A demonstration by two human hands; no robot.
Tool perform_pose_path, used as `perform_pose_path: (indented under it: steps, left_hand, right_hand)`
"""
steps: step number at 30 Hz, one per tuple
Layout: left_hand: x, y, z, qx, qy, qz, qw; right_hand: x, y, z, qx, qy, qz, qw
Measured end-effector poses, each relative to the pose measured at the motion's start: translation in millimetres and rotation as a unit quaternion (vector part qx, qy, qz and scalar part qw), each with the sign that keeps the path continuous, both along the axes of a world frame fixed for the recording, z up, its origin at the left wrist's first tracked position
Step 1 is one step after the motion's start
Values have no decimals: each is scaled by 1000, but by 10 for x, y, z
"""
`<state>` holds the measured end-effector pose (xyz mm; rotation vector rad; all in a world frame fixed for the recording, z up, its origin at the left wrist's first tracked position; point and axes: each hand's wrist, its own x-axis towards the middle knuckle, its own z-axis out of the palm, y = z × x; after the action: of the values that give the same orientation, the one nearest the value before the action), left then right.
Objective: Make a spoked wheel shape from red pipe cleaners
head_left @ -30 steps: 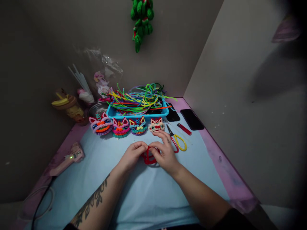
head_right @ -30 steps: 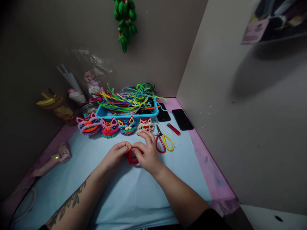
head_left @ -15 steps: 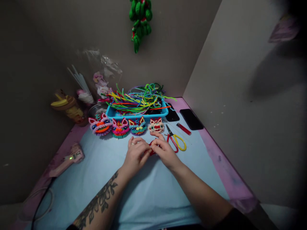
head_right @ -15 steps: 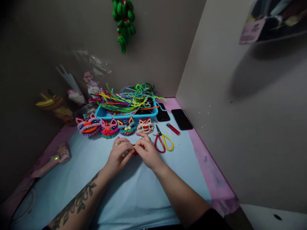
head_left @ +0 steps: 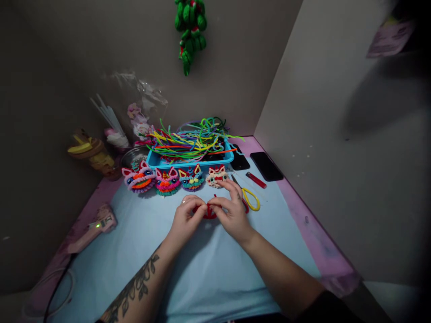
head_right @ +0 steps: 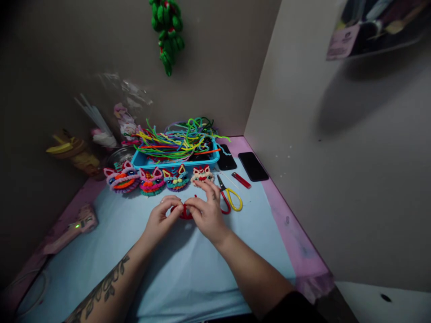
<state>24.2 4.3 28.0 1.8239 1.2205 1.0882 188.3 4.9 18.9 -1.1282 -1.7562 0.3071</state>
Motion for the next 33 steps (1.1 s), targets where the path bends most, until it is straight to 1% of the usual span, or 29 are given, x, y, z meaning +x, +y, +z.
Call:
perform_pose_path:
  steps: [7,12,14,15,17,18,19,21,24,26,28,30,31,32,33]
  left_hand:
    - [-1,-12,45,33,24,-8,999]
    - [8,-21,37,42,35,-25,998]
    - [14,-19,26,21,12,-15,1000]
    - [16,-14,18,-6,-14,-3,1000]
    - [13,8,-4,-94,-96,36,990]
    - [7,26,-18,-142,-149,60,977]
    - [-2,49,-34,-189,-209,82,956]
    - [-26,99,-63,-257,-326,115,902]
    - [-59,158,-86,-328,-459,123,817]
    - [-71,175,-83,-369,-509,116,769]
    - [-74,175,-73,-402,-533,94,739]
    - [-74,170,-66,-416,-548,61,723]
    - [-74,166,-66,-417,-557,46,717]
    - [-73,163,-68,-416,-566,33,711]
    - [-71,160,-73,-414,-574,23,706]
  right_hand:
    - [9,5,-23,8,-59,13,998]
    - [19,11,1,-28,-75,55,995]
    - [21,16,4,-42,-54,66,995]
    - [22,19,3,-46,-36,65,996]
    - [25,27,-7,-53,8,56,997]
    - [27,30,-14,-56,33,48,997]
    - [29,34,-22,-61,57,41,996]
    - [31,39,-37,-72,100,24,992]
    - [18,41,-59,-92,129,3,987]
    - [-1,44,-83,-101,130,1,986]
    - [-22,58,-123,-112,141,8,984]
    - [-39,85,-175,-154,191,17,969]
    - [-47,102,-200,-190,233,26,953]
    - [-54,119,-220,-234,281,39,930]
    - [-61,136,-232,-281,332,58,899]
